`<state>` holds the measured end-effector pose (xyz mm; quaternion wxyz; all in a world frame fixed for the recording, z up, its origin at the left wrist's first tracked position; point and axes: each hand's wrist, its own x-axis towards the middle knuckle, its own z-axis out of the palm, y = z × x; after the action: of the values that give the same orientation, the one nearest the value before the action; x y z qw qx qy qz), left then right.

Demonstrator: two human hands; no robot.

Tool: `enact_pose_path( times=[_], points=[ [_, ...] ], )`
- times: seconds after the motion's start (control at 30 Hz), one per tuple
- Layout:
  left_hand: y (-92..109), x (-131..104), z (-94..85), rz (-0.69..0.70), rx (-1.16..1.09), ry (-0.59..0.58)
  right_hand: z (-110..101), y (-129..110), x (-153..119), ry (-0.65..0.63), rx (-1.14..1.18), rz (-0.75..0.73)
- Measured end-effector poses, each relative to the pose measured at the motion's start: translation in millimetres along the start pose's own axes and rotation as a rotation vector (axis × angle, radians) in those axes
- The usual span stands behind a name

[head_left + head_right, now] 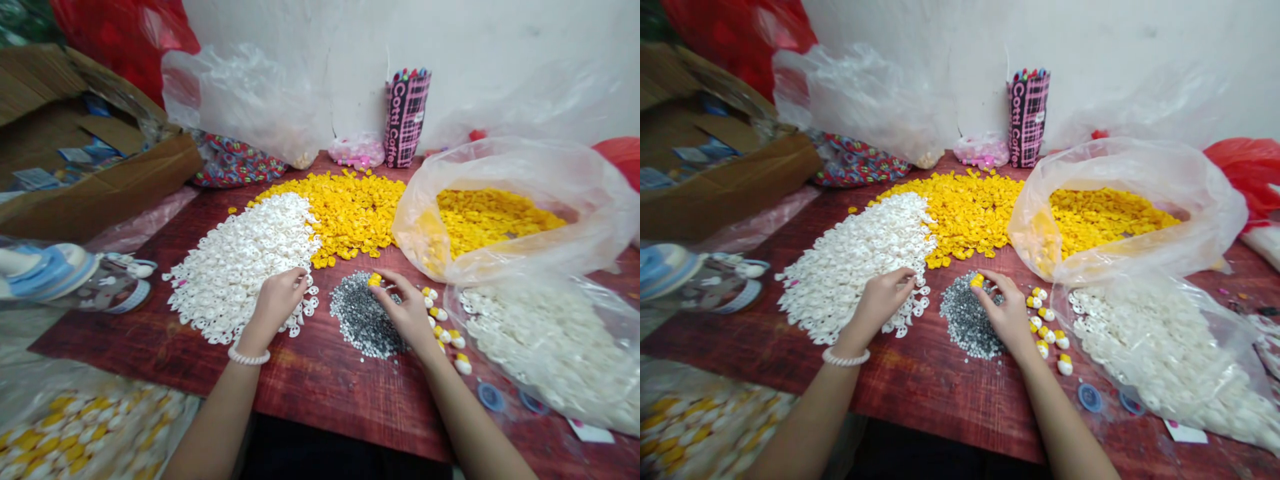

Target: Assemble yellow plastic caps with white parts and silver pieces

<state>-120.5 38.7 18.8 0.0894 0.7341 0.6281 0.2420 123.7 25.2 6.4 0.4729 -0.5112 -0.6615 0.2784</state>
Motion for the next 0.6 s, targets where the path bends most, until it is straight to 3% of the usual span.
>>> enact_pose_path(
  times=[0.07,0.17,0.23,0.3,0.43,0.6],
  points=[
    [14.4,2.8,3.4,-0.076,-0.333,0.007,-0.9,-3.6,-1.8,-0.02,-0.044,-0.07],
    [40.6,11.2,16.8,-0.118,-0.77,-0.187,-1.7,-5.6,-3.6,-0.036,-0.134,-0.284],
    [54.9,17.0,28.0,-0.107,-0.904,-0.296,-1.7,-3.4,-3.1,-0.068,-0.183,-0.426],
    [63.7,20.5,37.9,-0.111,-0.973,-0.317,-1.6,1.1,-1.4,-0.087,-0.204,-0.494],
    [67.6,18.0,47.9,-0.206,-1.149,-0.356,-2.4,10.1,2.3,-0.061,-0.189,-0.445],
    [66.1,7.5,50.2,-0.151,-1.296,-0.384,-3.2,12.2,2.3,0.023,-0.096,-0.304]
  ],
)
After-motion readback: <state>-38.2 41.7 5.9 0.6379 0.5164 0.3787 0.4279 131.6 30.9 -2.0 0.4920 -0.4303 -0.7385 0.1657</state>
